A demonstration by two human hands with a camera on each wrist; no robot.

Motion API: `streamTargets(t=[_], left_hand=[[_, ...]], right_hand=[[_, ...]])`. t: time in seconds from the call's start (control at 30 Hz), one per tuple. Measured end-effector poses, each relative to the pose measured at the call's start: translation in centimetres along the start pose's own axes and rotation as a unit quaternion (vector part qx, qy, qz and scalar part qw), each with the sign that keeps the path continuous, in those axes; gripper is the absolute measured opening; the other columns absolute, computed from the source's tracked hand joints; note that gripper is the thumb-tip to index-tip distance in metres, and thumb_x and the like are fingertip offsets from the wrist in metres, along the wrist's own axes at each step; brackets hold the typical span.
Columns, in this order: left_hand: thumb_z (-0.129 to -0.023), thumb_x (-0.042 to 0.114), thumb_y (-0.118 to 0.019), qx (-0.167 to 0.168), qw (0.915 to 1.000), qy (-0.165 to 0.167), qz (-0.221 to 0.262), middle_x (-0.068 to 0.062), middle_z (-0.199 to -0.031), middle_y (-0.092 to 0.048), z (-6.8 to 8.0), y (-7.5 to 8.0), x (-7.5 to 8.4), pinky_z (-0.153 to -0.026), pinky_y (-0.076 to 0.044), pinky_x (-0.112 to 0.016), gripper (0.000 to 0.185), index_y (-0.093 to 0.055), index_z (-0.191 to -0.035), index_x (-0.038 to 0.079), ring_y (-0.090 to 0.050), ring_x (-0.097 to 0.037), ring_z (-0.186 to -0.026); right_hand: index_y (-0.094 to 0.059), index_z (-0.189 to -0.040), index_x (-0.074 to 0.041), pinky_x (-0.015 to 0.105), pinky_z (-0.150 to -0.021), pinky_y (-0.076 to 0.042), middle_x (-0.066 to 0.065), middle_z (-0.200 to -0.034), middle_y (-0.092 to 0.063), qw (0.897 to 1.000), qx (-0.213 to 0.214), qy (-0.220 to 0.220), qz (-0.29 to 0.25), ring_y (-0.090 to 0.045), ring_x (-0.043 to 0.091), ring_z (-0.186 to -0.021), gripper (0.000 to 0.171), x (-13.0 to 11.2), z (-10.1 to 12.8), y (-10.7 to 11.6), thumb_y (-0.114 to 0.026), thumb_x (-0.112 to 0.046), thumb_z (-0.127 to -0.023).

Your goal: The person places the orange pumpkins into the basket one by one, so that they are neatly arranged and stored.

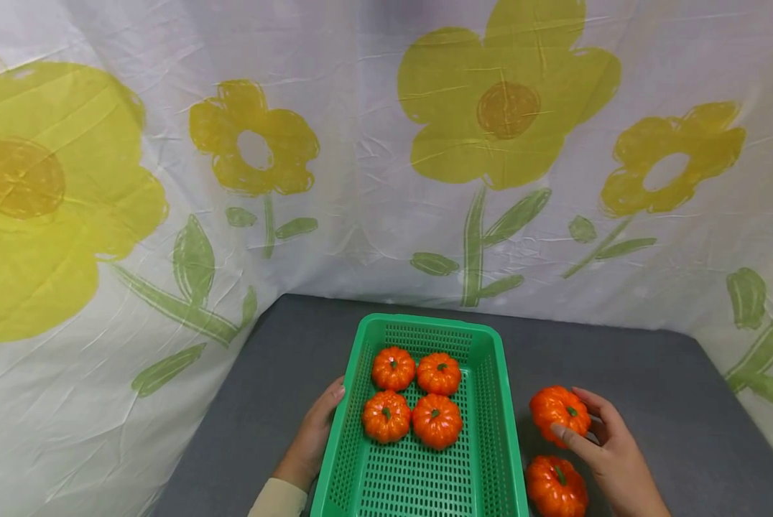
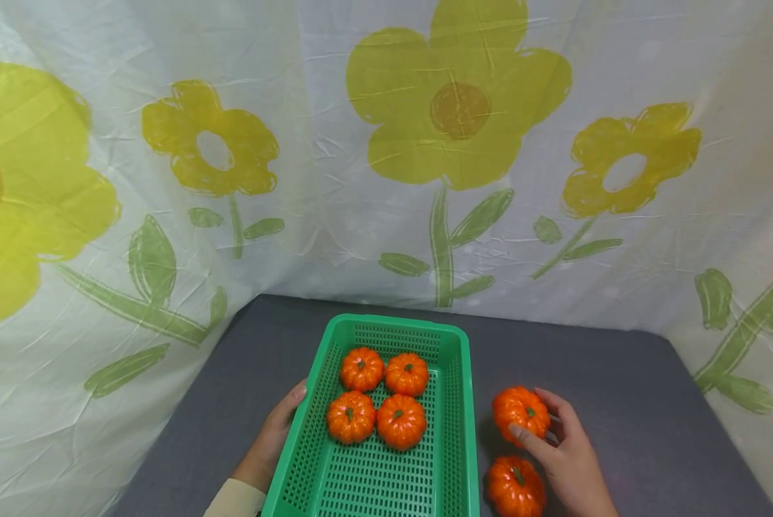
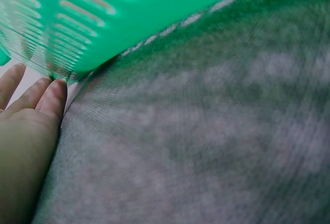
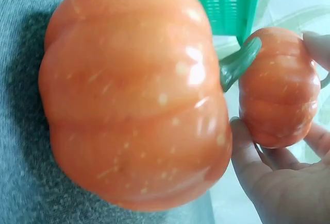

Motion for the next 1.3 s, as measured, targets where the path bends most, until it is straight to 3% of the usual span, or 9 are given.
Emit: streamTargets(t=[0.27,0.63,1.3], left_hand=[[-0.119,0.040,-0.031,-0.002,1.0000,-0.005,0.007,-0.028,-0.167,-0.032,0.0,-0.1,0.0,-0.109,-0.050,-0.046,0.063,-0.023,-0.171,0.004,-0.053,-0.030,-0.139],[-0.119,0.039,-0.032,-0.001,0.9999,-0.003,0.011,-0.028,-0.168,-0.031,0.0,0.0,0.0,-0.109,-0.050,-0.045,0.064,-0.022,-0.172,0.004,-0.054,-0.029,-0.139],[-0.119,0.040,-0.032,0.002,1.0000,0.000,0.007,-0.026,-0.170,-0.028,0.1,0.0,0.0,-0.110,-0.050,-0.044,0.064,-0.022,-0.172,0.005,-0.052,-0.028,-0.141]], right_hand=[[-0.024,-0.168,-0.003,0.036,-0.087,-0.060,0.020,-0.156,-0.037,1.000,-0.006,0.014,-0.016,-0.063,0.009,-0.110,0.085,-0.6,0.4,-0.7,-0.078,-0.025,-0.106],[-0.028,-0.167,-0.007,0.041,-0.088,-0.061,0.021,-0.156,-0.039,0.999,-0.024,0.031,-0.035,-0.064,0.019,-0.114,0.080,-1.9,0.9,-1.8,-0.077,-0.022,-0.106],[-0.033,-0.164,-0.007,0.039,-0.087,-0.062,0.023,-0.154,-0.046,0.996,-0.022,0.073,-0.037,-0.067,0.021,-0.115,0.076,-3.6,1.7,-2.4,-0.079,-0.017,-0.104]])
Point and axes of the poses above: each hand's wrist, its own z-axis away from the middle knuckle, its own y-axis out of the back of the hand, x = y × z, the point moved 2 cm from there along -z, towards the middle knuckle
